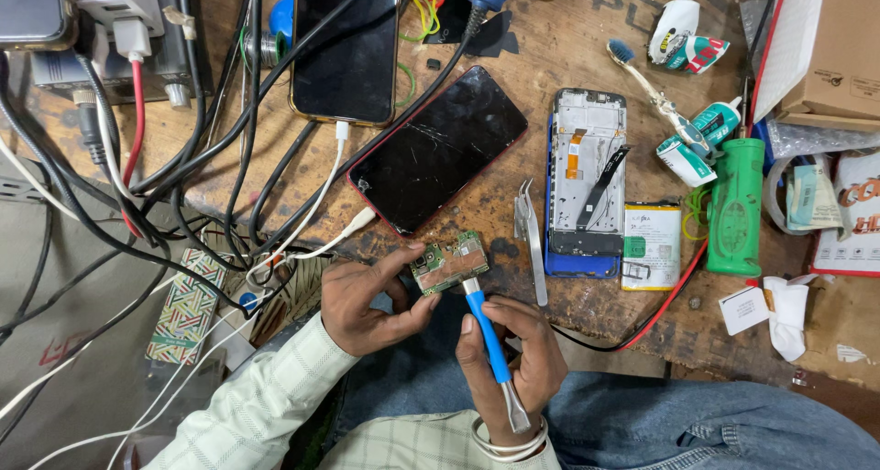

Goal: The person uses tweezers to adjust a small component on a circuit board, then uses a blue-handled tool to scrape or clean the board surface. Finally, they use multimeter probes to test electrical points on the board.

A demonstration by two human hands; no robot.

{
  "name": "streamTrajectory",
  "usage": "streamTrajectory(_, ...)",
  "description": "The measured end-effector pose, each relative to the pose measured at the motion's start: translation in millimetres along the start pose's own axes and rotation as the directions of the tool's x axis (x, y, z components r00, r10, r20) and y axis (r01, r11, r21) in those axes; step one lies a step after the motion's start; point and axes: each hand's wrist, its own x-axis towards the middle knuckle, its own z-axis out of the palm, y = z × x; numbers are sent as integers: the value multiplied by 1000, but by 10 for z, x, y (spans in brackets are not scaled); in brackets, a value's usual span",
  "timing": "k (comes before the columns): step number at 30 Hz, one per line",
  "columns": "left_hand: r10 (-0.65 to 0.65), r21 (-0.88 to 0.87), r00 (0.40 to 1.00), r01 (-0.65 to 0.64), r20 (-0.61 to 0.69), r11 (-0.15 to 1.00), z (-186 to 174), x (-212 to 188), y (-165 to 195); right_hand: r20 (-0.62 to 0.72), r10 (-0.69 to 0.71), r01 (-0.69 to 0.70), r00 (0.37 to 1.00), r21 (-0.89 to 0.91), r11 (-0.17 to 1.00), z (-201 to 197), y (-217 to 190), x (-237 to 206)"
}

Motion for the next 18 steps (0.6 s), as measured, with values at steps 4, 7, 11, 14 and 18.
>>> streamTrajectory(4, 6, 1, 1000, -6, -7, 1000, 0, -2, 3, -1, -17, 17, 1000, -1, 1000, -3, 4, -5)
streamTrajectory(7, 1, -3, 1000, -1, -2, 1000, -4, -4, 2, 2, -12, 12, 1000, 9, 1000, -6, -7, -10)
streamTrajectory(11, 20, 1, 1000, -20, -9, 1000, -3, -1, -7, -8, -13, 13, 1000, -4, 1000, 7, -19, -5)
streamTrajectory(14, 12, -9, 1000, -12, -13, 1000, 5, 2, -8, -8, -15, 15, 1000, -1, 1000, 9, -26, -1)
streamTrajectory(18, 13, -14, 1000, -13, -8, 1000, 0, -3, -3, -17, -18, 18, 1000, -12, 1000, 15, -27, -4)
